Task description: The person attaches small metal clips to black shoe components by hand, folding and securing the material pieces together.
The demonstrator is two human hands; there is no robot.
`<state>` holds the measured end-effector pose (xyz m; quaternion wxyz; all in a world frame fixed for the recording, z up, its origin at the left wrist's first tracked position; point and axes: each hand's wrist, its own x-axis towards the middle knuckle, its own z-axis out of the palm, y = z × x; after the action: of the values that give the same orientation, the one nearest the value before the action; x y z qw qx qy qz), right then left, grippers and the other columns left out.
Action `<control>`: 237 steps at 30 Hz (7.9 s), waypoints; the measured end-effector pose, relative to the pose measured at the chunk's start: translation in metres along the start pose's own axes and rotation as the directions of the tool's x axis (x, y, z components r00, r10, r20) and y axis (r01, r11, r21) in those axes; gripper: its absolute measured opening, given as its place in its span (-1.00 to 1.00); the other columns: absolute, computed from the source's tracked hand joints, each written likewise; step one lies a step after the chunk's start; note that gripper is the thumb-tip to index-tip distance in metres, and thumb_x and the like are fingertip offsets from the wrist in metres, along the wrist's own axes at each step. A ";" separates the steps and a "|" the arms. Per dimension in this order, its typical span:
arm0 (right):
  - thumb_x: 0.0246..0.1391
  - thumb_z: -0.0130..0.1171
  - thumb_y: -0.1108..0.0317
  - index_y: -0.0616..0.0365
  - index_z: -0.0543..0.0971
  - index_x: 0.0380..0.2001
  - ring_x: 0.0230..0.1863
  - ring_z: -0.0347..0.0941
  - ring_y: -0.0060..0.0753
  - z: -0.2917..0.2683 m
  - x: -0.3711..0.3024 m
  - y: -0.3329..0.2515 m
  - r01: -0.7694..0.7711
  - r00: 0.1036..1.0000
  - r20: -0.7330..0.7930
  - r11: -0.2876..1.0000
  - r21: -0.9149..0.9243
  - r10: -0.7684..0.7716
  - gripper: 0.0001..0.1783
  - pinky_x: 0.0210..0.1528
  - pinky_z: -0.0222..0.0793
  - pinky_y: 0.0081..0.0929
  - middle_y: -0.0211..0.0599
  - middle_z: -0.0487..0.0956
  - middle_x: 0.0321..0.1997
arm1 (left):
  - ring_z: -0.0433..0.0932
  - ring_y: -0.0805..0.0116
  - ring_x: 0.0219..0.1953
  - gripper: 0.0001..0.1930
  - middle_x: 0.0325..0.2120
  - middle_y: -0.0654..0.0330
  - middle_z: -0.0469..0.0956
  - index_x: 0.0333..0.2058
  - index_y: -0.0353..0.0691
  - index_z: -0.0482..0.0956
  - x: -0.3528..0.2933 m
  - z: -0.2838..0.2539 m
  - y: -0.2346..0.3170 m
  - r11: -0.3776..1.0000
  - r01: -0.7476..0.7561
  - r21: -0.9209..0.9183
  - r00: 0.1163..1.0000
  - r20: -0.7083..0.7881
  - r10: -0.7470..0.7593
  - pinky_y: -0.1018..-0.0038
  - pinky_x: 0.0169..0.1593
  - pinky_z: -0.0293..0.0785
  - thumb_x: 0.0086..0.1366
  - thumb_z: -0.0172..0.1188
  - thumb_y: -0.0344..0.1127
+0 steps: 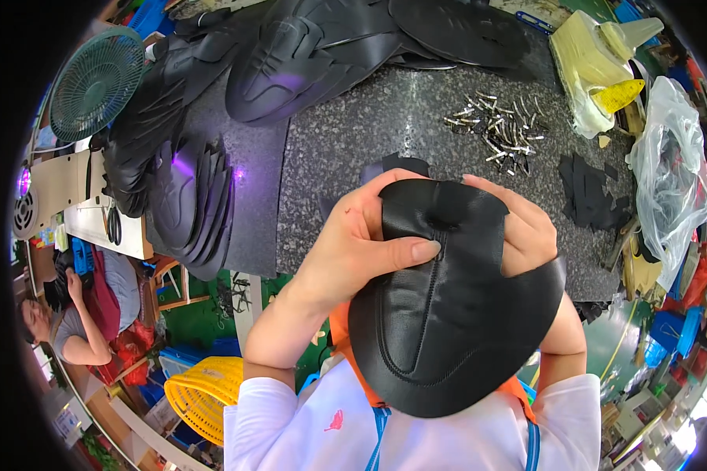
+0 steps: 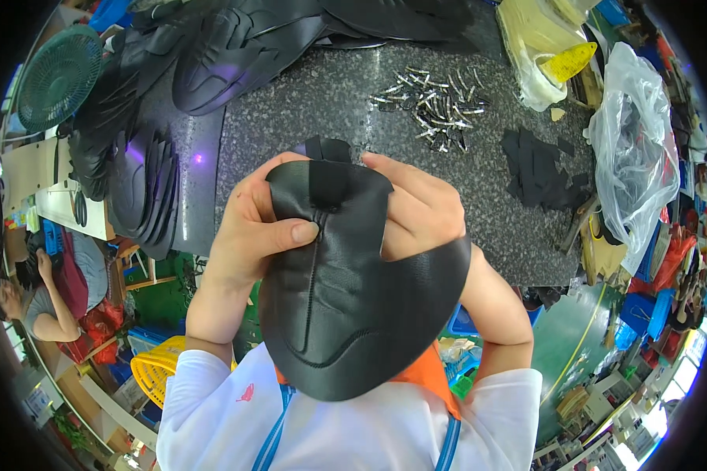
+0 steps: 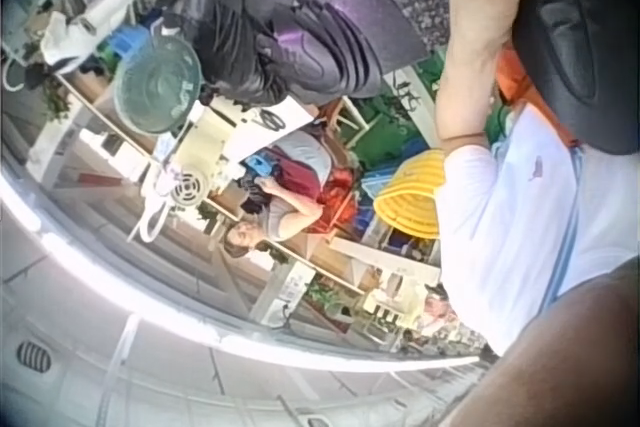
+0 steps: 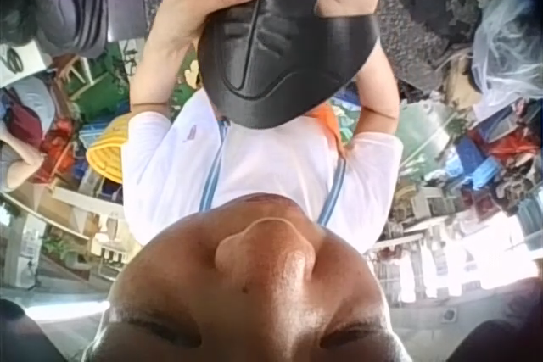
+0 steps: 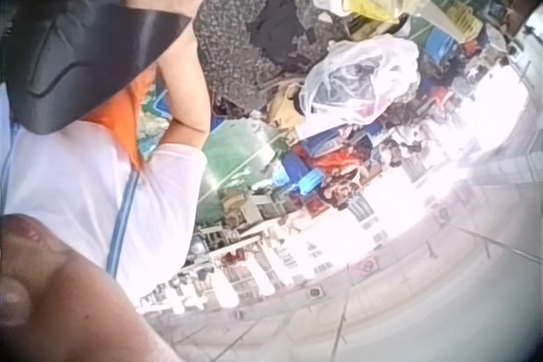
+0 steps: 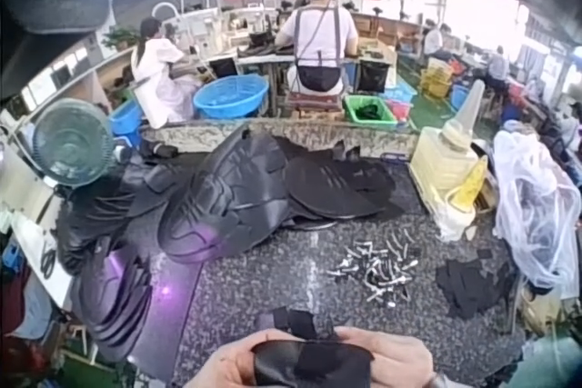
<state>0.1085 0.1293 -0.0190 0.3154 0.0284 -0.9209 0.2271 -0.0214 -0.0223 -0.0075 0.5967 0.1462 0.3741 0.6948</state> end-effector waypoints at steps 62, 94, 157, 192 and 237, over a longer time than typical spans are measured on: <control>-0.09 0.20 0.40 0.20 0.56 -0.37 -0.34 0.47 -0.19 -0.024 -0.052 0.083 -0.739 0.660 0.072 0.664 -0.118 0.748 -0.84 -0.28 0.38 -0.38 -0.23 0.51 -0.40 | 0.54 0.45 -0.19 -0.71 -0.25 0.18 0.59 -0.13 -0.24 0.57 0.013 -0.001 -0.031 0.480 -0.133 0.867 0.981 0.046 0.190 0.60 -0.19 0.38 0.14 0.13 -0.55; -0.17 0.35 0.54 0.25 0.63 -0.44 -0.40 0.37 -0.56 0.006 -0.047 -0.015 -0.372 0.798 0.059 0.414 0.831 0.599 -0.86 -0.36 0.25 -0.68 -0.36 0.49 -0.45 | 0.56 0.25 -0.40 -0.51 -0.28 0.16 0.56 0.01 -0.25 0.45 0.000 0.004 -0.032 0.264 -0.408 0.874 0.839 0.245 0.487 0.47 -0.34 0.46 0.03 0.28 -0.49; -0.16 0.34 0.43 0.20 0.47 -0.49 -0.38 0.34 -0.58 0.028 -0.014 -0.023 -0.800 0.460 0.346 0.212 0.561 0.818 -0.79 -0.27 0.30 -0.57 -0.38 0.44 -0.51 | 0.48 0.23 -0.40 -0.72 -0.46 0.20 0.48 -0.33 -0.29 0.49 0.014 -0.042 0.008 -0.003 -0.309 0.951 0.908 0.296 0.295 0.36 -0.28 0.38 0.03 0.32 -0.27; -0.01 0.18 0.47 0.31 0.57 -0.22 -0.54 0.43 -0.65 -0.091 -0.095 0.070 -0.922 0.387 -0.148 0.382 -0.064 0.910 -0.75 -0.48 0.36 -0.65 -0.40 0.51 -0.59 | 0.47 0.47 -0.10 -0.62 -0.09 0.16 0.48 0.00 -0.31 0.41 -0.028 -0.022 0.114 0.123 -0.172 0.977 0.633 0.014 0.774 0.57 0.04 0.34 0.17 0.13 -0.55; -0.23 0.24 0.44 0.24 0.53 -0.23 -0.24 0.55 -0.05 0.034 -0.026 -0.009 0.060 0.919 -0.389 0.952 0.301 0.065 -0.63 -0.23 0.50 -0.25 -0.08 0.55 -0.26 | 0.52 0.37 -0.11 -0.43 -0.15 0.14 0.51 0.04 -0.32 0.28 0.006 0.005 -0.040 0.984 -0.060 -0.169 0.998 -0.022 0.057 0.44 0.01 0.45 0.08 0.32 -0.36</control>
<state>0.1117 0.1047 -0.0544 0.4860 0.0294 -0.7917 0.3690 0.0090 -0.0146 -0.0330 0.5829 0.0999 0.3142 0.7426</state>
